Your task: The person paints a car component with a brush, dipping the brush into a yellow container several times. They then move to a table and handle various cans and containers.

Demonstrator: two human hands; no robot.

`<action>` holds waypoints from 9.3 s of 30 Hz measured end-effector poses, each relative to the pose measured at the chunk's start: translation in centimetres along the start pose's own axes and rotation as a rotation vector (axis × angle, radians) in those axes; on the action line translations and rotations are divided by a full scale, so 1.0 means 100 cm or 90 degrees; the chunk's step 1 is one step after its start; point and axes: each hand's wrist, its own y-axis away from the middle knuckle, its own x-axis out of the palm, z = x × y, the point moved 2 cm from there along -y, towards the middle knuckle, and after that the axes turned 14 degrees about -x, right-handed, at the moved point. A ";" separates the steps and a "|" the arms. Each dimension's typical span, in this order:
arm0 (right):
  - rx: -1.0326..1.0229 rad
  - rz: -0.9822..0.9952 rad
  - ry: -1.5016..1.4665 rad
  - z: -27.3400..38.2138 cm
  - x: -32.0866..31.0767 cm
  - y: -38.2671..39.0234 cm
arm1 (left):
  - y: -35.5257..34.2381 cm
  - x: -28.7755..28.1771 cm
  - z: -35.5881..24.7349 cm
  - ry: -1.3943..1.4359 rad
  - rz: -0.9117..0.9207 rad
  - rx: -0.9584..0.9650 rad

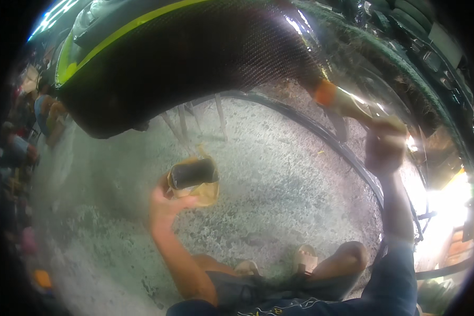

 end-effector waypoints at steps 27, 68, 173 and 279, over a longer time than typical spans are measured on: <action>0.495 0.217 -0.778 0.175 0.061 -0.452 | 0.283 -0.213 -0.248 -0.403 -0.470 0.057; 0.640 0.138 -0.765 0.074 0.542 -0.885 | -0.075 -0.658 -0.596 -0.411 -0.259 0.375; 1.942 -0.072 -0.251 -0.775 1.411 -0.056 | -1.744 -0.254 -0.397 -0.396 0.528 -0.258; 1.193 0.473 -0.094 -0.791 1.446 -0.248 | -1.882 -0.352 -0.748 -0.532 0.240 0.104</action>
